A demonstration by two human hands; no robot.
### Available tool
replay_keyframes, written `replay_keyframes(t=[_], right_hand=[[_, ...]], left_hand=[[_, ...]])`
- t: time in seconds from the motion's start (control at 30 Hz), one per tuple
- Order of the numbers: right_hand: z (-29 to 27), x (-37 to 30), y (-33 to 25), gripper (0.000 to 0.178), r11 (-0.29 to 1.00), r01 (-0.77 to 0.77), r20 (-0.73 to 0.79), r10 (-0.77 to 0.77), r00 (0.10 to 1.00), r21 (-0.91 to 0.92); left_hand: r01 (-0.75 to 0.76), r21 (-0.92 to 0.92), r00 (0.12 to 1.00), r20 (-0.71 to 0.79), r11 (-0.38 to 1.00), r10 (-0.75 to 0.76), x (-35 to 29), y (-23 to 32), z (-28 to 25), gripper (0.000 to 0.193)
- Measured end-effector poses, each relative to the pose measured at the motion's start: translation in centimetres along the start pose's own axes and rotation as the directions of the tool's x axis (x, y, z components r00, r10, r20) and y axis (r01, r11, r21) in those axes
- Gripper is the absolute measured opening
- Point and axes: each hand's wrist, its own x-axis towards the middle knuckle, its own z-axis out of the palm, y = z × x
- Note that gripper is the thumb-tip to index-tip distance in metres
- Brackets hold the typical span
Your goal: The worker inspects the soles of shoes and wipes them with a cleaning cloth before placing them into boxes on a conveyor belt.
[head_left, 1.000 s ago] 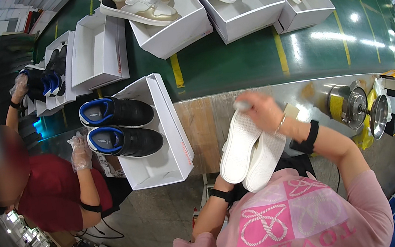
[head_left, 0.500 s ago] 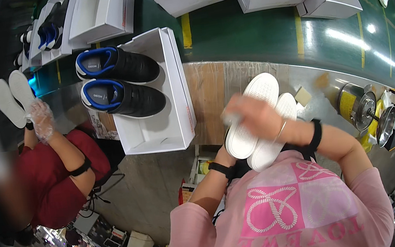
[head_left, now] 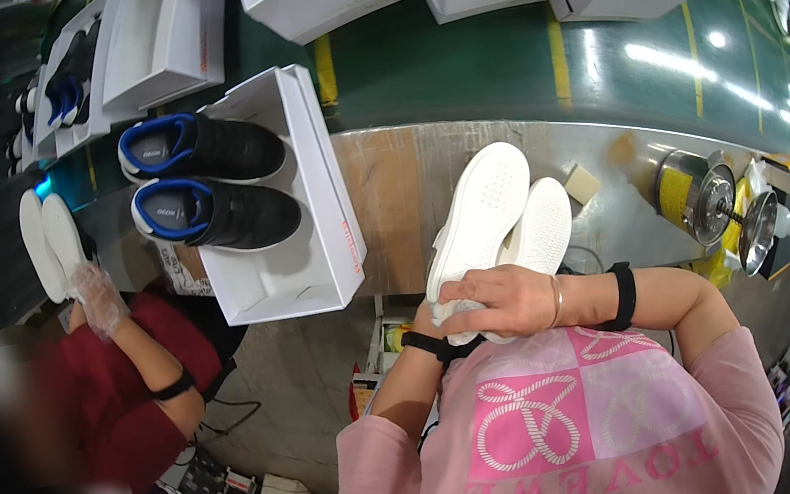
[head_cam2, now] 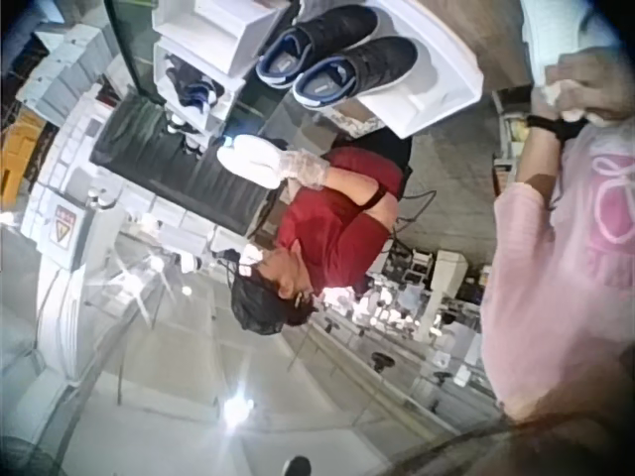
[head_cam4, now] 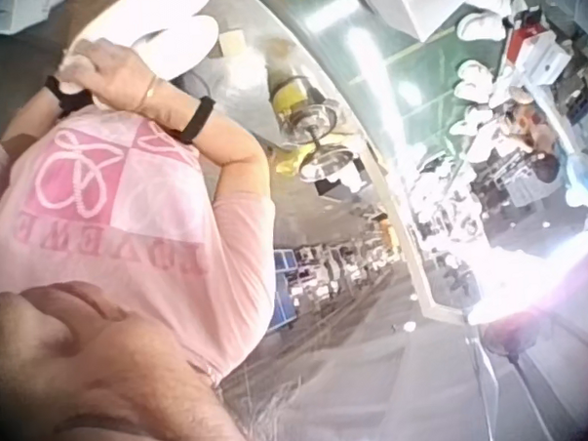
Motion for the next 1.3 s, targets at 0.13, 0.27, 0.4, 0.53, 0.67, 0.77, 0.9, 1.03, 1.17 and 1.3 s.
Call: replay_keyframes(t=[0.13, 0.27, 0.4, 0.53, 0.67, 0.77, 0.9, 1.03, 1.17, 1.3], right_hand=[[-2.6, -4.3, 7.5, 0.040, 0.915, -0.401, -0.394, 0.359, 0.846, -0.028], [-4.6, -5.2, 8.8, 0.043, 0.756, -0.630, -0.466, 0.628, 0.623, 0.178], [-1.9, -1.2, 6.7, 0.043, 0.934, -0.355, -0.357, 0.346, 0.868, 0.042], [-2.3, -0.1, 8.6, 0.040, 0.923, -0.385, -0.346, 0.363, 0.865, 0.005], [-4.5, -3.4, 11.7, 0.040, 0.693, -0.694, -0.511, 0.676, 0.530, 0.196], [-5.5, -3.6, 9.6, 0.041, 0.446, -0.808, -0.380, 0.874, 0.301, 0.384], [-2.3, -7.0, 6.9, 0.047, 0.778, -0.620, -0.560, 0.558, 0.613, 0.097], [-2.7, -6.2, 4.3, 0.051, 0.912, -0.410, -0.347, 0.381, 0.857, -0.010], [-2.9, -6.3, 8.9, 0.038, 0.822, -0.565, -0.593, 0.488, 0.640, 0.067], [-2.5, -6.1, 7.9, 0.035, 0.696, -0.656, -0.520, 0.692, 0.501, 0.293]], left_hand=[[-0.231, 0.467, 0.973, 0.121, 0.853, 0.197, 0.1, 1.3, 1.9, 0.054], [-0.243, 0.513, 0.970, 0.144, 0.823, 0.196, 0.6, 1.0, 0.9, 0.051], [-0.342, 0.630, 0.935, 0.155, 0.698, 0.318, 1.2, 0.3, 1.1, 0.048], [-0.275, 0.460, 0.958, 0.058, 0.844, 0.281, 1.0, -0.4, 0.1, 0.047], [-0.153, 0.317, 0.985, -0.030, 0.936, 0.171, 0.5, -0.4, -0.8, 0.048], [-0.094, 0.234, 0.991, -0.071, 0.968, 0.113, 0.2, -0.7, -1.7, 0.048], [-0.055, 0.099, 0.994, -0.089, 0.994, 0.064, 0.6, -1.6, -3.1, 0.048], [-0.060, 0.105, 0.998, -0.017, 0.993, 0.062, 1.4, -1.7, -2.9, 0.049], [-0.120, 0.316, 0.993, 0.046, 0.941, 0.111, 1.3, -1.5, -2.6, 0.049], [-0.205, 0.512, 0.979, 0.097, 0.835, 0.181, 0.7, -1.1, -2.3, 0.049]])
